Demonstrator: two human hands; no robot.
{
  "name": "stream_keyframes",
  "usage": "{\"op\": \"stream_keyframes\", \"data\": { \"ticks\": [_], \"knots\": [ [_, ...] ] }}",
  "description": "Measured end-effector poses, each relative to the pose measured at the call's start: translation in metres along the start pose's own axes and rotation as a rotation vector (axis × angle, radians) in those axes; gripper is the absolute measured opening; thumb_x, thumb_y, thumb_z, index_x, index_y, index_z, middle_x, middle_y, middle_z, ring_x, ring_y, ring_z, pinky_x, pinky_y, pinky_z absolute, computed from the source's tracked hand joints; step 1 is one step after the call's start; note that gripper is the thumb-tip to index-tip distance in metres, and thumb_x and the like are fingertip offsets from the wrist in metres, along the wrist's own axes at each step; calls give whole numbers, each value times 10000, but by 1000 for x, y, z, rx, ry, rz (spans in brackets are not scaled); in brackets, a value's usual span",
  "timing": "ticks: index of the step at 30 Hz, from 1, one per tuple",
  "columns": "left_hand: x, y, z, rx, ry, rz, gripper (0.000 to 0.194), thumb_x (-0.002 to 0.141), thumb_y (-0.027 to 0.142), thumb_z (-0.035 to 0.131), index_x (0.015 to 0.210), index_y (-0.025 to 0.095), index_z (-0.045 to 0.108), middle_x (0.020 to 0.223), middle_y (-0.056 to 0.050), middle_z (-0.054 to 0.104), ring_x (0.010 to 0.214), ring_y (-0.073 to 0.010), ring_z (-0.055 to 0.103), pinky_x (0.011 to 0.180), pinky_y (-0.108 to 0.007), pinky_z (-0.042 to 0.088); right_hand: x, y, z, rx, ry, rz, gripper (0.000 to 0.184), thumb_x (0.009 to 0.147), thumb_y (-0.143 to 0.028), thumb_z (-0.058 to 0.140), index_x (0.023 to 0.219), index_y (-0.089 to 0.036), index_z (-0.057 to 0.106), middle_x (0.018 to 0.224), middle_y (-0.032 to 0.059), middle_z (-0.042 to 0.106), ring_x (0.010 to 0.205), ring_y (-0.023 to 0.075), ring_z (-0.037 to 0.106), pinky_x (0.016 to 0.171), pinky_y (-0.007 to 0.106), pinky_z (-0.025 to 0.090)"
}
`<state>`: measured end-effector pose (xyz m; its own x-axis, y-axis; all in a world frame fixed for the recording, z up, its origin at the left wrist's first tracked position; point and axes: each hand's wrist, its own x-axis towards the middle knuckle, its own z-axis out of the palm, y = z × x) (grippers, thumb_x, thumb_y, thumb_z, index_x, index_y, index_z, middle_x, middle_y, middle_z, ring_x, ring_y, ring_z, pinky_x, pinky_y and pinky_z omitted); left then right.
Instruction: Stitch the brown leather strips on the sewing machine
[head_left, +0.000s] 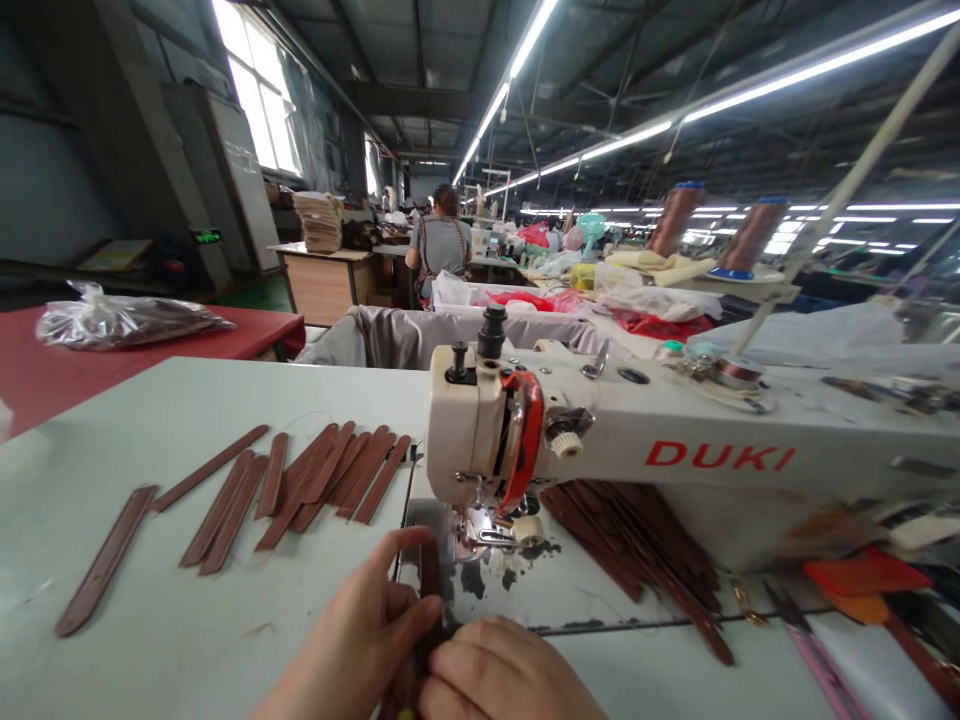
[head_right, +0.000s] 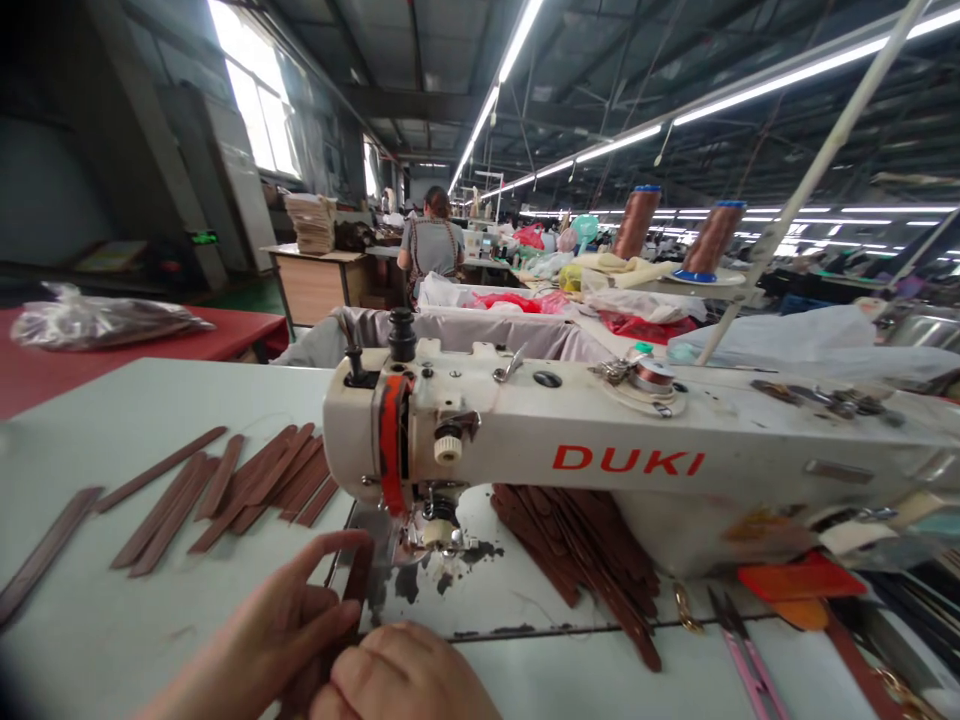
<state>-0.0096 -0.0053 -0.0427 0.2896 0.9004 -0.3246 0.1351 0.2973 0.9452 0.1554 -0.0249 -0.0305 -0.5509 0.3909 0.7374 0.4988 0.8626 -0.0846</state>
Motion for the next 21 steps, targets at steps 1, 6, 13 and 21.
{"op": "stream_keyframes", "data": {
  "ticks": [1, 6, 13, 21],
  "knots": [
    [1, 4, -2, 108, -9, 10, 632, 795, 520, 541, 1296, 186, 349, 503, 94, 463, 301, -143, 434, 276, -203, 324, -2, 3, -2, -1, -40, -15, 479, 1026, -160, 266, 706, -172, 623, 609, -1, 605, 576, 117, 565, 562, 225, 475],
    [2, 27, -19, 990, 211, 586, 250, 884, 264, 402, 929, 174, 631, 677, -60, 628, 594, -224, 636, 536, -317, 528, -9, 17, -5, -86, -89, -32, 484, 1019, -156, 270, 720, -167, 651, 610, 4, 614, 562, 134, 551, 512, 247, 461],
    [7, 13, -12, 1177, 114, 1181, 541, 756, 12, 386, 1264, 153, 509, 1186, -78, 666, 1097, -170, 625, 998, -247, 481, -20, 29, 3, -104, -163, 8, 375, 963, -103, 348, 776, -160, 669, 665, 32, 657, 631, 158, 600, 586, 258, 505],
    [15, 26, -6, 1188, 132, 1170, 500, 743, 0, 358, 1196, 126, 529, 1069, -82, 705, 977, -158, 677, 982, -230, 485, -41, 38, 19, -44, -78, 98, 265, 915, -121, 438, 841, -167, 689, 700, 43, 676, 646, 157, 634, 629, 238, 538]
  ]
}}
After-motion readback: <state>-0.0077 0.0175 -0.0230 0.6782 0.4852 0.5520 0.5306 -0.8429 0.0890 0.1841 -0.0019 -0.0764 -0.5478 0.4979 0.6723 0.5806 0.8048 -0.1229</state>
